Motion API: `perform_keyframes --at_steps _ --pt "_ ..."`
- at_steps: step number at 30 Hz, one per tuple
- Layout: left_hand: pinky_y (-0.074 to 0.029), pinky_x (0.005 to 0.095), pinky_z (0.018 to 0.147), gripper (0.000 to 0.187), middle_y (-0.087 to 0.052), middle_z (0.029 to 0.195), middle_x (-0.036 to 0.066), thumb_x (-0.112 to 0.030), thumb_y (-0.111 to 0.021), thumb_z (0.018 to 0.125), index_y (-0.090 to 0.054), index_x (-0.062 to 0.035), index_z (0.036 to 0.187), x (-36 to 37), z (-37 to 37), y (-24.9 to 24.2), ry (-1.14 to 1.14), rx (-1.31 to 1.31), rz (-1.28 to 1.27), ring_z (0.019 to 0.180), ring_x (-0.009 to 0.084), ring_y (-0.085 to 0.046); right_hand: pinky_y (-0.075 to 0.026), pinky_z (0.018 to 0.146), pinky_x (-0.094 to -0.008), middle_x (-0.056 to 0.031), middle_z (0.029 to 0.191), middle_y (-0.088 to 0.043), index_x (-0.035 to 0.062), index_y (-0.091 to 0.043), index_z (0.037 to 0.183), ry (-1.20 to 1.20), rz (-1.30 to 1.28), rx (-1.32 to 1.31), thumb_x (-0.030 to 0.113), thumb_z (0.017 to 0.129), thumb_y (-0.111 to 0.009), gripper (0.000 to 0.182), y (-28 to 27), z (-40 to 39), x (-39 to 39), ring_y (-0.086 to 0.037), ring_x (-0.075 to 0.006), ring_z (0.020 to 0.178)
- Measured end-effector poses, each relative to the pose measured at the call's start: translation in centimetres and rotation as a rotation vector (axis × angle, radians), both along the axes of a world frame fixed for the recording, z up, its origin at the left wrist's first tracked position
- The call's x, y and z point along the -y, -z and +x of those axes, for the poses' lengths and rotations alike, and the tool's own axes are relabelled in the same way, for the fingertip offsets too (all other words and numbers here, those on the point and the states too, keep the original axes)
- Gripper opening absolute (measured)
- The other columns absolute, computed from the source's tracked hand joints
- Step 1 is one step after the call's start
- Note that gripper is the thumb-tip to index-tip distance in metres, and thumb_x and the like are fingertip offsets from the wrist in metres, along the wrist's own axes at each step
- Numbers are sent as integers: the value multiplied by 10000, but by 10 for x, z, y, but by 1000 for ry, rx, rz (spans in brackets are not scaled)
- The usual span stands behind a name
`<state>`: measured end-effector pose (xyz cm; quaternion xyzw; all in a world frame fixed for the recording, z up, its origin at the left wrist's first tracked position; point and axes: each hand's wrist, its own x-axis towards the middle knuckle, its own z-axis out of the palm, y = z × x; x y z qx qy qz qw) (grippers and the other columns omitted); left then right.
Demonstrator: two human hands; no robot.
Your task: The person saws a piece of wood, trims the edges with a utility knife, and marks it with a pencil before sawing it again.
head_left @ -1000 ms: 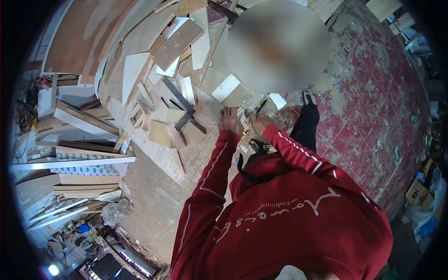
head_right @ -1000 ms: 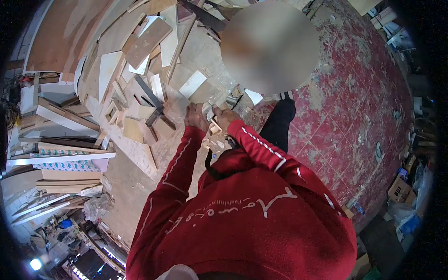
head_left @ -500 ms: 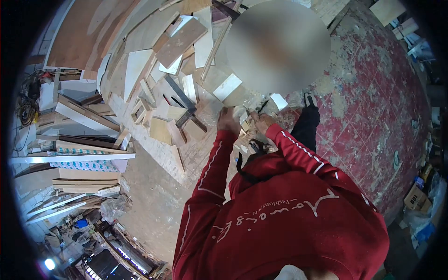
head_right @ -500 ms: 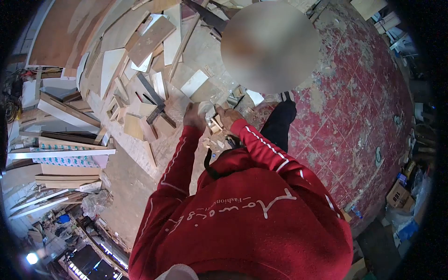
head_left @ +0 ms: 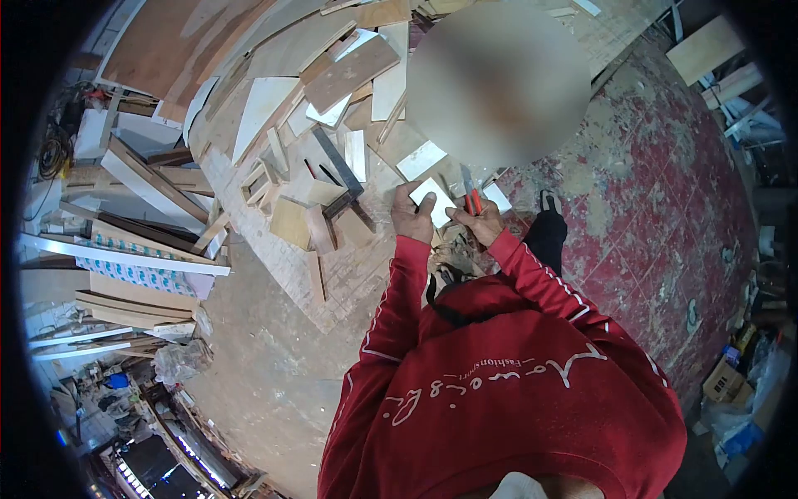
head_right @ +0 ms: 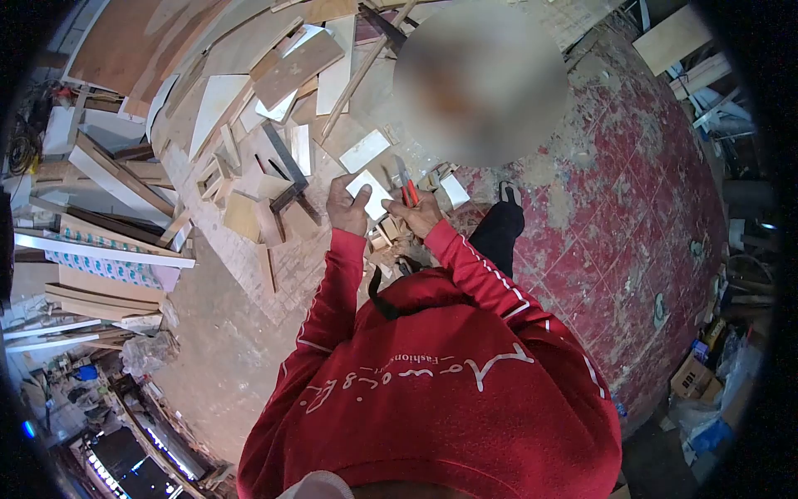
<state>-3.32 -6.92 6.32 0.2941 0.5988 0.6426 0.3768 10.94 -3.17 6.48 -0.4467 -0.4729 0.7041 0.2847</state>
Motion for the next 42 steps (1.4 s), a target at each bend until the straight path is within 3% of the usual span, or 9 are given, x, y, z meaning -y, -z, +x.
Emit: perform_keyframes --at_steps 16,18,22,25,27,33,34,39,42 --pt "-471 200 593 367 -605 944 90 28 -653 777 -587 -8 1137 8 1 -27 37 -172 -252 737 103 -591 -284 391 -239 32 537 -475 54 -620 861 63 -262 -82 217 814 -715 194 4 -5 -2 -375 -70 405" --pt "-472 219 587 385 -591 1007 117 13 -652 787 -513 10 1147 5 13 -5 -171 -115 114 742 125 -594 -296 386 -248 13 541 -483 46 -634 934 88 -320 -120 216 814 -716 224 5 -6 -1 -392 -85 409" --pt "-502 241 591 372 -574 1056 134 -32 -618 829 -446 7 1157 3 21 26 -192 -112 228 820 161 -607 -277 420 -249 39 564 -443 68 -592 891 86 -402 -157 193 853 -663 149 3 -12 5 -361 -74 428" --pt "-469 286 830 368 -607 1040 138 -26 -578 872 -424 2 1205 7 22 23 -53 -202 -34 948 184 -593 -307 438 -247 38 591 -459 62 -604 905 -5 -401 -131 183 868 -642 132 18 -14 5 -381 -84 444" --pt "-459 303 849 315 -606 1086 145 -111 -527 920 -453 8 1202 8 25 -21 -75 89 -149 980 199 -583 -303 420 -245 31 600 -471 61 -614 873 115 83 -107 214 862 -653 158 35 -23 7 -385 -87 438" --pt "-474 393 797 428 -586 1022 156 -330 -476 944 -463 24 1186 -2 17 8 -25 34 -262 958 289 -574 -343 429 -256 15 573 -531 43 -612 779 -43 -369 -53 240 801 -724 228 12 -7 -4 -434 -88 449" --pt "-429 394 865 423 -571 1041 183 -344 -488 934 -494 25 1141 -7 14 53 -76 -363 -274 993 313 -551 -298 398 -254 31 532 -491 69 -572 720 54 -333 -81 258 803 -723 256 10 -9 -3 -376 -74 402" --pt "-365 398 933 356 -535 1077 179 -275 -519 897 -512 -5 1128 -27 -6 -2 -124 -539 -191 1029 311 -507 -351 472 -259 34 568 -490 46 -568 692 324 6 97 194 749 -760 249 -3 13 -24 -432 -82 502" --pt "-308 524 944 515 -522 1181 122 -251 -602 805 -416 -71 1251 -60 -15 0 24 -1360 -485 1129 264 -487 -360 487 -272 27 621 -519 52 -531 663 354 89 168 200 717 -778 292 20 31 -36 -425 -85 525"
